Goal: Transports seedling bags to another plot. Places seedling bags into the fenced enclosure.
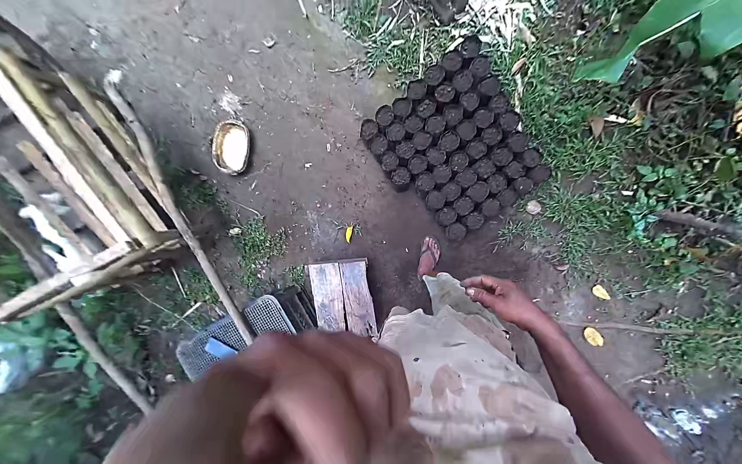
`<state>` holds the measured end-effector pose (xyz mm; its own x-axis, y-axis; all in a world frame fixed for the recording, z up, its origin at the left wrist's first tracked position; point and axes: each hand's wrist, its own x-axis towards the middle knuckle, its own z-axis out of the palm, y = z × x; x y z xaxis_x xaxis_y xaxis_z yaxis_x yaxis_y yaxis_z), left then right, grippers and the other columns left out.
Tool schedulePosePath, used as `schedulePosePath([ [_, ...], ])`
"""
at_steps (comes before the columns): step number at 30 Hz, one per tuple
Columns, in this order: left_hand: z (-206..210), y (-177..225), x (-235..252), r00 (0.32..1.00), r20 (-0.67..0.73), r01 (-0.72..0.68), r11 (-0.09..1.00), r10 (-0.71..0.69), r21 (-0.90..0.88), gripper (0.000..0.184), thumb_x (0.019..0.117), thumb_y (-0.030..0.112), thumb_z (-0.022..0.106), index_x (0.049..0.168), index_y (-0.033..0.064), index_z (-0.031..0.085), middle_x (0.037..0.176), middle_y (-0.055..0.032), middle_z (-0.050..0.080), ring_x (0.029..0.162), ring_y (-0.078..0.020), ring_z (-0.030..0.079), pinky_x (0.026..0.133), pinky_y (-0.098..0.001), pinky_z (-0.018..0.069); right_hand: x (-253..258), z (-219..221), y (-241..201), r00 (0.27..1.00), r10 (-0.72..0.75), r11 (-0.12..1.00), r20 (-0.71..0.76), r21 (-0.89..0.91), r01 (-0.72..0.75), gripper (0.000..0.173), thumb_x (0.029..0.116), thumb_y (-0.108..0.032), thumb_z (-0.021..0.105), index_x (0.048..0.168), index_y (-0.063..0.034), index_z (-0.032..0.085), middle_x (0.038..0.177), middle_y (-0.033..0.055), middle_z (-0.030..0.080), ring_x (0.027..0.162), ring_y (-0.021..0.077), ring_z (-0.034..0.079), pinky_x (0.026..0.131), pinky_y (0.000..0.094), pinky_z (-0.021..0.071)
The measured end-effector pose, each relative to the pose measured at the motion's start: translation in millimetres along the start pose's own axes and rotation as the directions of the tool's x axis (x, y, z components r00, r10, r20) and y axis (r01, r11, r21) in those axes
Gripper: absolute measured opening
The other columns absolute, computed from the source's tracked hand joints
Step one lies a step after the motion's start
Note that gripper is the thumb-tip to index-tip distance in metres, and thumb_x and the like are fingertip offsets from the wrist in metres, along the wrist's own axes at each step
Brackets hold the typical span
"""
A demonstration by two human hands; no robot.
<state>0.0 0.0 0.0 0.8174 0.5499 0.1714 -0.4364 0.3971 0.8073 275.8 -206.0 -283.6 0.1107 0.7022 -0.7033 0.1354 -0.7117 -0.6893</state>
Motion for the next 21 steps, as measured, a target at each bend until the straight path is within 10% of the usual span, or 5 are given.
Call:
schedulePosePath([
  [2, -49, -51, 57, 0.965, -0.245, -0.060, 0.989, 0.092, 0.137, 0.028, 0.1039, 0.038, 0.057, 0.122, 0.0178, 0.063, 0.067, 0.0024, 0.057, 0.055, -0.0113, 0.055, 0.056, -0.0305, 0.0523, 45, -19, -9, 0.997, 0.075, 0.997, -0.017, 0.038, -0.074, 0.030, 0.1044, -0.034, 0.061, 0.127, -0.0163, 0.070, 0.113, 0.0091, 0.074, 0.100, 0.0215, 0.073, 0.092, 0.0467, 0.0597],
  [4, -111, -103, 92, 0.910, -0.413, 0.225, 0.859, -0.018, 0.459, 0.038, 0.1092, 0.034, 0.048, 0.141, 0.0166, 0.059, 0.082, -0.0027, 0.063, 0.066, -0.0152, 0.060, 0.065, -0.0347, 0.0578, 91, -33, -14, 0.993, 0.117, 0.989, -0.026, 0.093, -0.114, 0.033, 0.1063, -0.034, 0.058, 0.124, -0.0096, 0.070, 0.114, 0.0131, 0.073, 0.101, 0.0248, 0.073, 0.094, 0.0488, 0.0592],
  [8, -243, -229, 83, 0.670, -0.624, 0.741, 0.318, -0.401, 0.591, 0.035, 0.1075, 0.037, 0.055, 0.136, 0.0181, 0.064, 0.110, -0.0092, 0.074, 0.087, -0.0233, 0.072, 0.080, -0.0504, 0.0615, 170, -46, -24, 0.961, 0.274, 0.924, -0.036, 0.288, -0.253, 0.039, 0.1084, -0.036, 0.053, 0.123, -0.0029, 0.067, 0.112, 0.0161, 0.073, 0.098, 0.0278, 0.072, 0.090, 0.0503, 0.0588],
  [14, -361, -376, 56, 0.098, -0.722, 0.988, 0.152, -0.685, -0.009, 0.042, 0.1092, 0.041, 0.051, 0.130, 0.0070, 0.064, 0.112, -0.0139, 0.074, 0.093, -0.0274, 0.074, 0.080, -0.0471, 0.0614, 283, -54, -26, 0.890, 0.455, 0.831, -0.033, 0.373, -0.412, 0.041, 0.1078, -0.042, 0.053, 0.125, -0.0085, 0.068, 0.107, 0.0110, 0.073, 0.094, 0.0235, 0.072, 0.083, 0.0460, 0.0594],
  [21, -463, -478, 107, -0.014, -0.723, 0.879, -0.353, -0.691, 0.321, 0.051, 0.0973, 0.045, 0.064, 0.125, 0.0031, 0.068, 0.121, -0.0244, 0.069, 0.116, -0.0402, 0.066, 0.098, -0.0616, 0.0519, 380, -34, -10, 0.803, 0.583, 0.752, -0.121, 0.454, -0.478, 0.035, 0.1038, -0.035, 0.063, 0.124, -0.0074, 0.068, 0.110, 0.0129, 0.073, 0.095, 0.0250, 0.072, 0.086, 0.0476, 0.0591],
])
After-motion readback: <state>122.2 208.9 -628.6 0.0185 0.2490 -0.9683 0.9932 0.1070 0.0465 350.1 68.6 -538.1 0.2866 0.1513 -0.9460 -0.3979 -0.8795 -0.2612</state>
